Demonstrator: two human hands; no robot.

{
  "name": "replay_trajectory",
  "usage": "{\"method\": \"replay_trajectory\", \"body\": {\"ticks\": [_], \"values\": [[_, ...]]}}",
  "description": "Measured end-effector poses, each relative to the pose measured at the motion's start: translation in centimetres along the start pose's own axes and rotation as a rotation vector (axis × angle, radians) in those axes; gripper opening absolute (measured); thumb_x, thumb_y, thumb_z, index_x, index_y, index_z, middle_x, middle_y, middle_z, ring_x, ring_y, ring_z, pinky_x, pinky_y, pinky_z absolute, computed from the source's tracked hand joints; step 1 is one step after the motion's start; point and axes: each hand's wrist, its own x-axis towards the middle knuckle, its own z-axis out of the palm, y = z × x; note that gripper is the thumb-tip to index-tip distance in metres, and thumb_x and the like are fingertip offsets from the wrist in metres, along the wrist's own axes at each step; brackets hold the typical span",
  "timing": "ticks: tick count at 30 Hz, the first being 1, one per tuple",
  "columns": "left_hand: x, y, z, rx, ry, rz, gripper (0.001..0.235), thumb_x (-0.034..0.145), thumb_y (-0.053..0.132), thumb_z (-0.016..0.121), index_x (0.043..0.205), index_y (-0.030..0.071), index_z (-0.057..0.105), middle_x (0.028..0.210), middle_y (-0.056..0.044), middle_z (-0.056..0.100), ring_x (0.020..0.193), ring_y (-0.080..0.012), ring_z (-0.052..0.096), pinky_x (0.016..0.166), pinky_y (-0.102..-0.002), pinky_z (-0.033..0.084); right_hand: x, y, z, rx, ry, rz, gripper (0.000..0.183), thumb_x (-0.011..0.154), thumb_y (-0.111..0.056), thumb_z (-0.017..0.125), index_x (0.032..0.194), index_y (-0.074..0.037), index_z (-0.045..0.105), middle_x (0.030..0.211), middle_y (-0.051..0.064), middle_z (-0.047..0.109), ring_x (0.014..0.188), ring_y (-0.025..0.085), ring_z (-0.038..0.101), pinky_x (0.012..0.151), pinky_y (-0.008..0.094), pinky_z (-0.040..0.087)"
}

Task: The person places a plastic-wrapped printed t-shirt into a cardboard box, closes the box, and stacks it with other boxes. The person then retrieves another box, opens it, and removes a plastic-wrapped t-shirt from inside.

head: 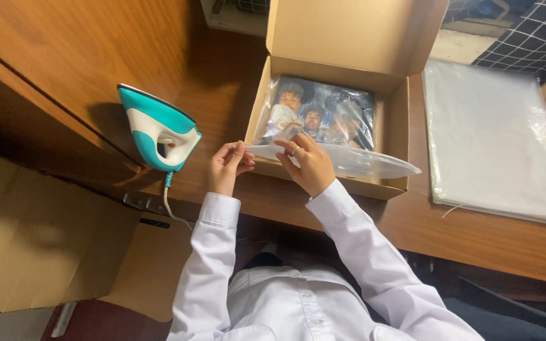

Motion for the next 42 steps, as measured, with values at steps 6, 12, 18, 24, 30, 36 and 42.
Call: {"method": "replay_trajectory", "body": {"ticks": [6, 12, 18, 24, 30, 36, 42], "values": [[-0.1, -0.1, -0.2, 0.02, 0.034, 0.016, 0.023, 0.083, 0.027, 0.062, 0.089, 0.005, 0.063, 0.067, -0.014, 0.062, 0.058, -0.0189, 0.063, 0.057, -0.031, 0.057, 1.9, -2.0, 1.8, -0.008, 0.06, -0.235, 0.012, 0.076, -0.011, 0.065, 0.087, -0.014, 0.066, 0.078, 0.001, 0.047, 0.069, 0.016, 0.053, 0.059, 0.025, 0.048], [0.9, -1.0, -1.1, 0.143, 0.095, 0.078, 0.021, 0.081, 0.028, 0.066, 0.084, 0.007, 0.067, 0.056, -0.008, 0.056, 0.046, -0.0108, 0.054, 0.051, -0.026, 0.055, 0.5, -0.6, 0.8, -0.164, 0.062, -0.22, 0.014, 0.076, -0.013, 0.065, 0.09, -0.016, 0.064, 0.083, 0.0, 0.048, 0.074, 0.015, 0.053, 0.064, 0.025, 0.041], [1.4, -0.7, -1.0, 0.198, 0.093, 0.136, 0.02, 0.08, 0.026, 0.068, 0.083, 0.006, 0.068, 0.057, -0.005, 0.054, 0.043, -0.0076, 0.05, 0.047, -0.024, 0.054, -2.2, 2.9, -1.0, -0.264, 0.082, -0.114, 0.021, 0.075, -0.019, 0.066, 0.096, -0.018, 0.06, 0.084, -0.001, 0.048, 0.073, 0.016, 0.054, 0.063, 0.026, 0.041], [1.5, 0.8, -0.3, 0.256, 0.108, 0.174, 0.019, 0.078, 0.026, 0.07, 0.082, 0.007, 0.068, 0.059, -0.001, 0.048, 0.045, -0.0044, 0.046, 0.045, -0.021, 0.051, -3.8, 4.0, -5.7, -0.327, 0.01, 0.101, 0.013, 0.081, -0.027, 0.061, 0.089, -0.02, 0.054, 0.077, -0.003, 0.049, 0.061, 0.018, 0.059, 0.055, 0.026, 0.046], [3.3, 0.3, -0.7, 0.533, 0.077, 0.268, 0.014, 0.074, 0.028, 0.073, 0.078, 0.015, 0.069, 0.068, 0.002, 0.045, 0.057, -0.0053, 0.047, 0.053, -0.018, 0.045, -3.5, 5.4, -8.1, -0.328, -0.415, 0.325, 0.013, 0.085, -0.021, 0.051, 0.086, -0.012, 0.061, 0.073, 0.006, 0.062, 0.062, 0.031, 0.062, 0.058, 0.04, 0.049], [4.7, 3.1, 2.5, 0.827, -0.121, 0.42, 0.015, 0.07, 0.029, 0.074, 0.076, 0.017, 0.067, 0.076, 0.002, 0.053, 0.068, -0.0132, 0.057, 0.061, -0.023, 0.046, -4.0, 6.5, -7.3, -0.212, -0.408, 0.346, 0.022, 0.076, -0.018, 0.061, 0.097, -0.017, 0.056, 0.074, -0.001, 0.061, 0.058, 0.02, 0.062, 0.055, 0.033, 0.05], [3.1, 7.3, 8.3, 1.261, -0.495, 0.343, 0.022, 0.071, 0.037, 0.066, 0.081, 0.018, 0.066, 0.076, -0.002, 0.059, 0.073, -0.0241, 0.061, 0.069, -0.038, 0.048, -4.9, 7.0, -7.8, -0.157, -0.313, 0.354, 0.035, 0.073, -0.017, 0.068, 0.101, -0.01, 0.048, 0.069, 0.001, 0.054, 0.055, 0.021, 0.059, 0.049, 0.033, 0.049]]}}
